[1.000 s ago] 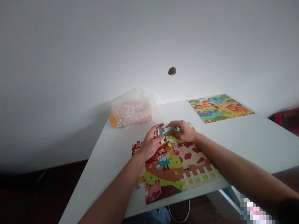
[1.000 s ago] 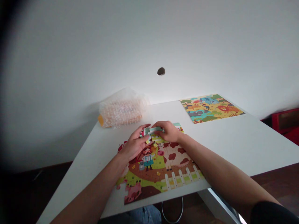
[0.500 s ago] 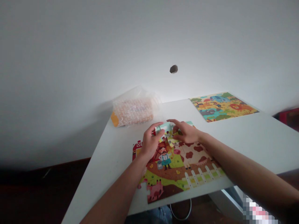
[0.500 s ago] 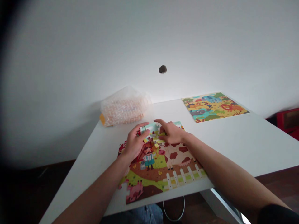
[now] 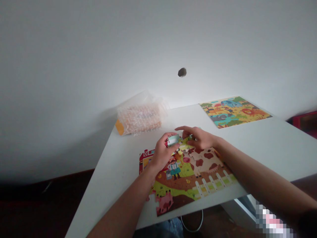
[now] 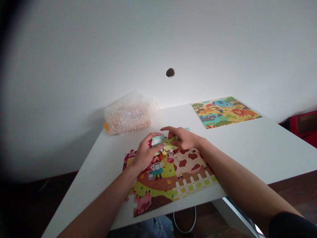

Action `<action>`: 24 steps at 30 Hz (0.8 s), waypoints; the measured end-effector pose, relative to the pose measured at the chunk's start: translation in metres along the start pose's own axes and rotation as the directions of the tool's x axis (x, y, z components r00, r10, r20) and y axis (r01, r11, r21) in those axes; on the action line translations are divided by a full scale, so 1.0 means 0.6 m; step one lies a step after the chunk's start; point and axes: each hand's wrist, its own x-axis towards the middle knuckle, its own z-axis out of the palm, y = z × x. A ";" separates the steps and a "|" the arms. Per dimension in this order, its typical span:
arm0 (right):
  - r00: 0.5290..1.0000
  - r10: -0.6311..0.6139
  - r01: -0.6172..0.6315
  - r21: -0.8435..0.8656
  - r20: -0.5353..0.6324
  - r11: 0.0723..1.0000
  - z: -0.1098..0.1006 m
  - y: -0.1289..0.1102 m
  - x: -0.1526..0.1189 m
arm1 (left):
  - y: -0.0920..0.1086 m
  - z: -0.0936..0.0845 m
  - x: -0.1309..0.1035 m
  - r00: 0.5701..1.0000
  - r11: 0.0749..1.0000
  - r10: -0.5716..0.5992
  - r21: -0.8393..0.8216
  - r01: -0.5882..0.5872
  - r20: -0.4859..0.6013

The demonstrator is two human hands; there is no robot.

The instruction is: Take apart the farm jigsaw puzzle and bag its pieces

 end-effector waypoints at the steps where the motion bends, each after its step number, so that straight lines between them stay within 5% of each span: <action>1: 1.000 0.015 -0.015 -0.026 0.011 1.000 -0.005 0.001 -0.002 | 0.000 -0.001 0.000 1.000 1.000 0.001 0.006 -0.001 -0.009; 4: 0.996 0.082 -0.082 -0.012 0.022 0.997 -0.016 0.003 -0.009 | 0.000 -0.004 -0.001 1.000 1.000 -0.001 0.014 0.001 -0.012; 13: 0.987 0.157 -0.134 0.398 -0.026 0.908 -0.007 0.026 -0.011 | 0.014 -0.008 -0.006 0.999 0.994 0.020 0.108 -0.023 0.028; 19: 0.984 0.151 -0.118 0.282 -0.098 0.952 -0.007 0.010 -0.008 | 0.019 -0.004 -0.008 0.988 0.988 0.036 0.141 -0.057 0.150; 24: 0.986 0.121 -0.092 0.235 -0.110 0.968 -0.011 0.004 -0.009 | 0.017 -0.001 -0.007 0.989 0.984 0.033 0.167 -0.057 0.141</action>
